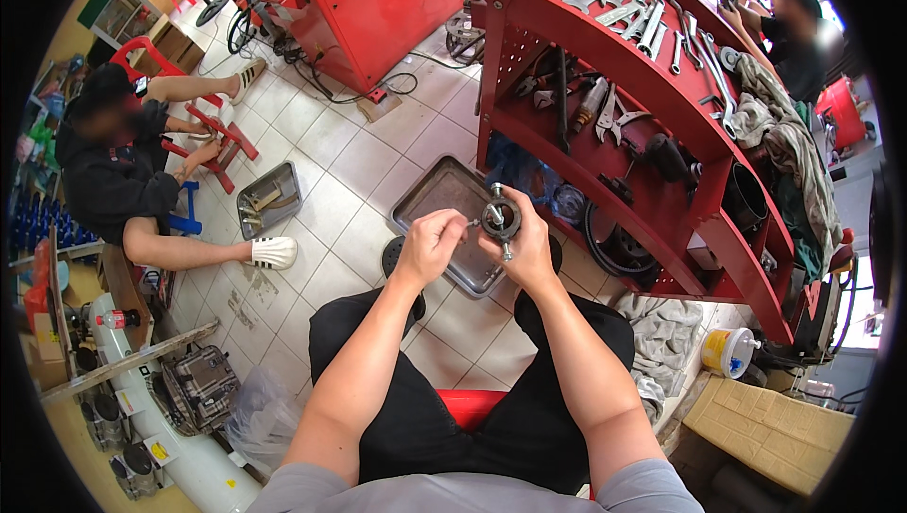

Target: The person sits in a workshop and manipulates a small metallic mechanical component, likely a carburetor, using a small tool. They repeatedly insert the tool into the component, rotate it, and adjust the assembly while holding it in their hands.

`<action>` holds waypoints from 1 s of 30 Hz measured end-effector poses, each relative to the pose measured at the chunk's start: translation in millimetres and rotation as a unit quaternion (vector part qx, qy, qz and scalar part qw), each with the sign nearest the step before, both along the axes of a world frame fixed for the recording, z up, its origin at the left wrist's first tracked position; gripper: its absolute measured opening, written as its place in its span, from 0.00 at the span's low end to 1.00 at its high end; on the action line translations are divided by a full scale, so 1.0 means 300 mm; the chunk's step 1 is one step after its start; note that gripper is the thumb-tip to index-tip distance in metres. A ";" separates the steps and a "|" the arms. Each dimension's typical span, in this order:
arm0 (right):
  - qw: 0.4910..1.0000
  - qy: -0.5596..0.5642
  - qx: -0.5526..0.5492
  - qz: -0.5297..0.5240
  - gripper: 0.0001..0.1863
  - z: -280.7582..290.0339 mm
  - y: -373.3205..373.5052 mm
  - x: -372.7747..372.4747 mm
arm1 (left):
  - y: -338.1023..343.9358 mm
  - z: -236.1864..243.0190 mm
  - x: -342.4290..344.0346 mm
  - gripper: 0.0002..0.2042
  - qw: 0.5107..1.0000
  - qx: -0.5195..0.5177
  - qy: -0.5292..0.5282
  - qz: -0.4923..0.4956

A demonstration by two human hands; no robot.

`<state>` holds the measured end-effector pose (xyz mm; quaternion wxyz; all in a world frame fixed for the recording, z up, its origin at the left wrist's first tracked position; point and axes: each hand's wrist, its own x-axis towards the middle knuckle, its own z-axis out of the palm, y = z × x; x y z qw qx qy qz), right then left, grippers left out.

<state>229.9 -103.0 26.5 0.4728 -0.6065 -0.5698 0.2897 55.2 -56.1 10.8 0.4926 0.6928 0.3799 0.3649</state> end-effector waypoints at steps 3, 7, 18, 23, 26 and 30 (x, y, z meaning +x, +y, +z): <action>1.000 -0.008 0.001 -0.003 0.36 -0.004 -0.001 -0.004 | -0.002 -0.007 0.001 0.14 0.999 0.016 -0.035 0.004; 1.000 0.006 0.001 -0.011 0.35 0.010 0.000 -0.003 | -0.014 0.037 0.017 0.16 0.998 0.060 0.008 0.026; 1.000 0.021 0.000 -0.010 0.34 0.013 -0.001 -0.006 | -0.002 0.018 0.009 0.15 0.998 0.059 0.013 0.027; 1.000 0.010 0.005 -0.012 0.34 0.009 0.002 -0.006 | -0.010 0.014 0.012 0.14 0.998 0.037 -0.032 0.029; 1.000 0.015 0.002 -0.015 0.34 0.009 0.001 -0.001 | -0.013 0.031 0.020 0.16 0.997 0.064 -0.013 0.028; 1.000 0.006 0.000 -0.011 0.34 0.005 0.000 -0.006 | 0.002 -0.010 0.001 0.14 0.999 0.039 -0.003 0.007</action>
